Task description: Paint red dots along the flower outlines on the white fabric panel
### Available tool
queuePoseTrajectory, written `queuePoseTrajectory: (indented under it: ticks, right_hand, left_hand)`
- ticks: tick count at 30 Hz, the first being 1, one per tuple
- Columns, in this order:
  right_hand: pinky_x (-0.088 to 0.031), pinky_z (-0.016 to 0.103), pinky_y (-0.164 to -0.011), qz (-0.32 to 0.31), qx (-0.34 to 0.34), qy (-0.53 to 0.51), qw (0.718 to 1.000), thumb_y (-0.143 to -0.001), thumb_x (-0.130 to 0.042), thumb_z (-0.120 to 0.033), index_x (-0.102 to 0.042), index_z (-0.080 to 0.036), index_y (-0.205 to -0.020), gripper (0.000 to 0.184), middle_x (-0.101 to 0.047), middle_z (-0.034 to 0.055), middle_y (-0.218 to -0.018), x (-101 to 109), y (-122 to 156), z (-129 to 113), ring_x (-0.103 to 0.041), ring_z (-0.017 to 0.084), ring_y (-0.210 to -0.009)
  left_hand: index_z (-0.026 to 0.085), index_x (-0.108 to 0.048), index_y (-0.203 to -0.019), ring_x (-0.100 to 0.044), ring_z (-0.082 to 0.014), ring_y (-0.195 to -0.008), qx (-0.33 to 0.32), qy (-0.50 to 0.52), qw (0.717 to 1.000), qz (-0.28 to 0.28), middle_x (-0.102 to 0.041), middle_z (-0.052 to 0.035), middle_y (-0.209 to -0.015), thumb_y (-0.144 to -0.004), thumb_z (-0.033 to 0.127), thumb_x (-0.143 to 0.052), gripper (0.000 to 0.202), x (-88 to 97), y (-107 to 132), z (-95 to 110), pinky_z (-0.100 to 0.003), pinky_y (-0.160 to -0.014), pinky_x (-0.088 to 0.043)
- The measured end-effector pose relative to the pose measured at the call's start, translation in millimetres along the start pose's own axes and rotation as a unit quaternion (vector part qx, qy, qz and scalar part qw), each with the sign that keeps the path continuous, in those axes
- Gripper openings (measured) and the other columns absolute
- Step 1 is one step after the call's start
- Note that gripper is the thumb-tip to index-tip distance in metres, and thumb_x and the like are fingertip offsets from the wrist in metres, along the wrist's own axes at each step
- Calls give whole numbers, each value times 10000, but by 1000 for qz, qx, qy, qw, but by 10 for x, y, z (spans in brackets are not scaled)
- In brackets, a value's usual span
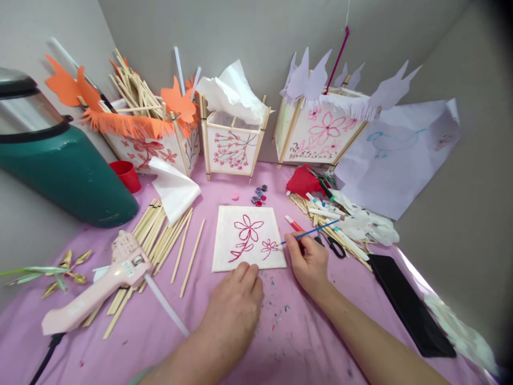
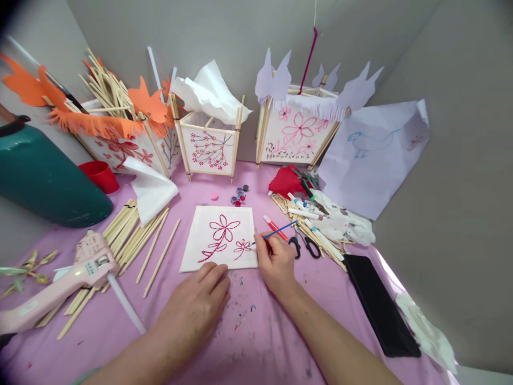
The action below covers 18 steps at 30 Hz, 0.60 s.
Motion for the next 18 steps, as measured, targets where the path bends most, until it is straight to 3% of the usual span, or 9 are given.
queuePoseTrajectory:
  ticks: [18]
  right_hand:
    - [-392,249,-504,8,10,20,1000,-842,-560,-279,-585,-197,-681,183,-648,16,-692,24,-2,9,-510,113,-519]
  left_hand:
    - [118,-641,-944,-512,-250,-966,-10,-19,1000,7,-593,-118,-1018,-876,117,-435,217,-20,1,4,-394,-807,-488]
Point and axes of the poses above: each hand's wrist, its own y-axis away from the middle knuckle, its own x-axis out of the back of the hand, z = x × y, the point moved 4 cm from there along -y, towards the middle knuckle
